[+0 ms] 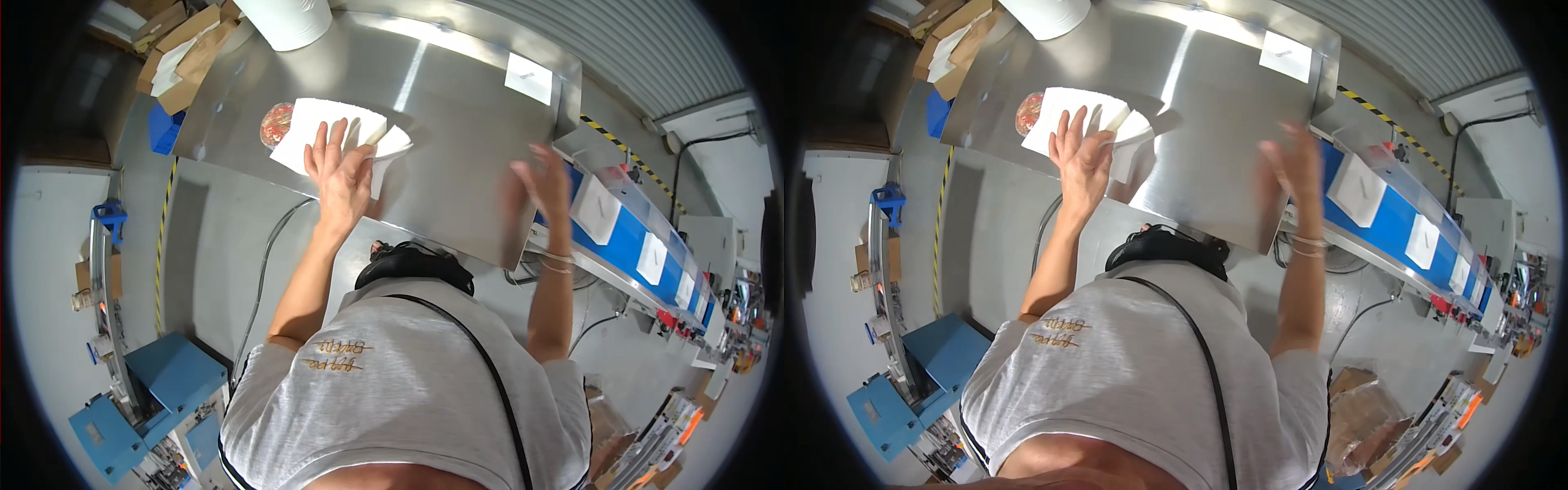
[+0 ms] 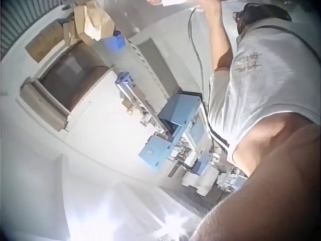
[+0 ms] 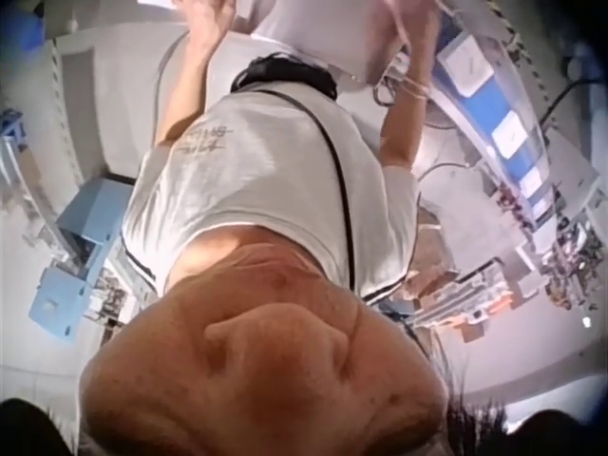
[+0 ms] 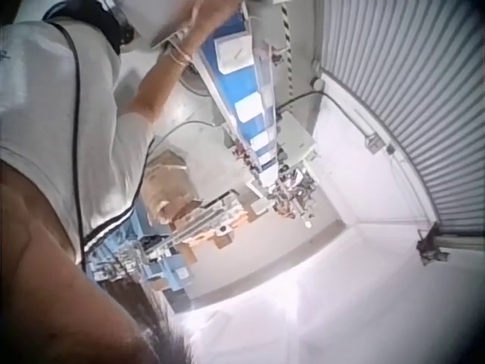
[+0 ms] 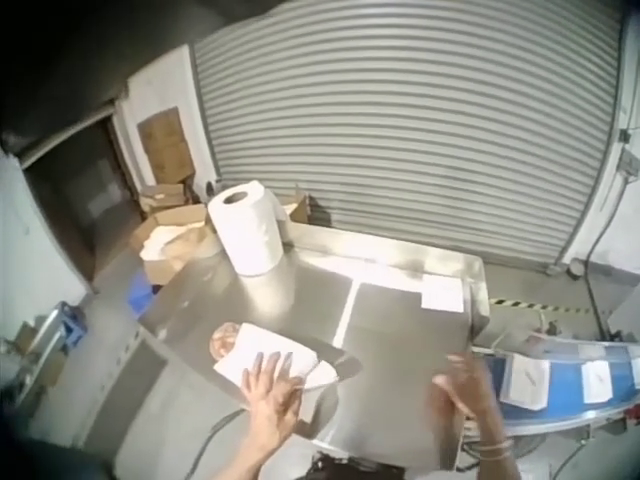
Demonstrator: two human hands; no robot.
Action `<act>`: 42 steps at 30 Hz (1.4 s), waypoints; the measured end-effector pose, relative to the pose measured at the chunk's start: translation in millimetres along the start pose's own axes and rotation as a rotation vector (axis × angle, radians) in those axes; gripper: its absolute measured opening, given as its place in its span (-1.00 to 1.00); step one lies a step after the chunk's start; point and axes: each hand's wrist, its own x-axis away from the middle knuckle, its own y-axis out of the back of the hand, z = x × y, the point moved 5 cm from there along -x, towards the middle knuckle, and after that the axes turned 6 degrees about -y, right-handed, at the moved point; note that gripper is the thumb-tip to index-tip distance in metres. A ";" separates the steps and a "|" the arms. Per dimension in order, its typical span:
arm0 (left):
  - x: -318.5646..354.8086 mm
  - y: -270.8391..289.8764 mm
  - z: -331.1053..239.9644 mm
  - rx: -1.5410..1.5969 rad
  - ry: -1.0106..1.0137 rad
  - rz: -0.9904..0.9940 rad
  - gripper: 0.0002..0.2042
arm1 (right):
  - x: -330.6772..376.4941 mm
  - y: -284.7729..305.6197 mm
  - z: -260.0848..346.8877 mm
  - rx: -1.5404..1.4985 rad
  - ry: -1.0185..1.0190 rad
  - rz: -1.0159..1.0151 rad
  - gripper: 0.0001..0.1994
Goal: Loading stacks of paper napkins into a packaging machine conveyor belt.
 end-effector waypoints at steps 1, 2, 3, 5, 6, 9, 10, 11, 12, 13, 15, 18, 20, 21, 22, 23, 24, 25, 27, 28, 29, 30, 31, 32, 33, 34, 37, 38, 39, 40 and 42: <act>-1.6 -0.3 -1.9 0.011 -0.012 0.016 -0.73 | -2.3 -25.9 32.8 -0.212 0.252 0.111 -0.42; -1.0 2.3 -1.2 0.002 -0.015 0.013 -0.73 | -1.4 -44.8 75.5 -0.201 0.238 0.316 -0.41; -1.4 1.3 -3.6 0.029 -0.048 0.043 -0.73 | 2.5 -64.7 97.9 -0.180 0.262 0.341 -0.41; -0.4 -0.2 -3.5 0.029 -0.091 0.114 -0.71 | -0.2 -103.9 122.2 -0.163 0.373 0.387 -0.42; -1.2 1.5 -4.2 0.023 -0.061 0.116 -0.67 | -3.8 -120.1 125.7 -0.161 0.456 0.405 -0.43; -3.4 5.3 4.5 0.001 0.015 0.092 -0.51 | -6.6 -128.0 114.4 -0.428 0.314 0.500 -0.57; -0.9 4.9 11.2 -0.001 0.027 0.077 -0.50 | -2.5 -131.3 101.7 -0.786 -0.025 0.737 -0.62; 1.2 4.5 17.8 -0.072 -0.006 0.073 -0.52 | -3.1 -126.1 87.7 -0.871 -0.017 0.651 -0.67; 1.6 6.3 23.2 -0.081 -0.012 0.071 -0.55 | 1.4 -114.9 66.7 -0.942 -0.107 0.527 -0.67; 3.5 7.7 25.7 -0.095 -0.012 0.067 -0.58 | 7.3 -97.1 54.7 -1.008 -0.192 0.409 -0.66; 1.5 11.6 20.6 -0.086 0.004 0.033 -0.64 | 13.0 -58.3 4.1 -0.740 -0.249 0.177 -0.72; 1.3 10.6 21.6 -0.059 0.011 0.019 -0.64 | 20.4 -10.2 -104.6 -0.536 -0.432 -0.054 -0.71; 1.4 7.9 23.9 -0.042 0.009 -0.003 -0.64 | 21.9 23.4 -172.4 -0.556 -0.474 -0.169 -0.60; 2.4 7.8 24.1 -0.014 0.022 -0.025 -0.64 | 20.9 48.0 -167.3 -0.044 -0.518 -0.199 -0.55; 1.3 5.9 22.9 -0.007 0.031 -0.025 -0.65 | 26.9 65.8 -166.4 0.203 -0.445 -0.350 -0.51; 0.9 4.9 21.1 -0.003 0.041 -0.025 -0.66 | 32.0 78.0 -153.4 0.446 -0.362 -0.498 -0.47; 2.6 4.0 23.0 0.023 0.060 -0.044 -0.68 | 31.9 78.2 -140.5 0.523 -0.284 -0.561 -0.47; 3.1 3.5 22.5 0.016 0.063 -0.047 -0.68 | 31.9 79.3 -115.6 0.600 -0.213 -0.627 -0.46; 4.1 1.9 22.1 0.017 0.075 -0.018 -0.68 | 14.8 46.9 -70.0 0.213 -0.109 -0.383 -0.55; 5.0 3.9 22.3 0.006 0.074 -0.015 -0.68 | 10.2 26.0 -10.3 0.103 -0.079 -0.180 -0.59; 3.7 4.6 20.9 0.017 0.062 -0.005 -0.68 | 6.2 -5.8 15.4 0.017 0.047 -0.037 -0.56; 1.7 5.0 19.2 0.029 0.049 0.007 -0.68 | 4.6 -32.7 45.4 -0.185 0.353 0.038 -0.45; 3.3 6.5 19.5 0.021 0.049 0.007 -0.68 | 5.3 -47.3 90.0 -0.208 0.270 0.256 -0.43; 3.1 6.0 18.1 0.034 0.030 0.035 -0.70 | 7.4 -69.4 113.3 -0.246 0.259 0.325 -0.42; 2.7 4.9 17.3 0.049 0.011 0.066 -0.72 | 5.3 -89.9 131.3 -0.283 0.245 0.394 -0.41; 0.9 5.5 16.5 0.056 0.001 0.071 -0.72 | 2.8 -107.3 144.6 -0.282 0.271 0.444 -0.40; -3.3 10.1 13.6 0.045 0.008 0.105 -0.61 | -5.8 -146.4 148.9 -0.142 0.506 0.413 -0.34; -4.6 11.3 16.7 0.014 0.039 0.075 -0.56 | -5.7 -144.8 143.1 -0.264 0.470 0.442 -0.40; -5.2 11.4 21.2 -0.014 0.070 0.046 -0.51 | -5.6 -144.5 128.6 -0.543 0.227 0.557 -0.46; -3.1 12.7 29.6 -0.063 0.045 0.026 -0.48 | -1.1 -141.0 117.5 -0.822 -0.027 0.662 -0.50; -0.4 11.8 41.2 -0.117 0.056 0.078 -0.53 | 5.0 -110.5 82.1 -0.927 -0.184 0.500 -0.56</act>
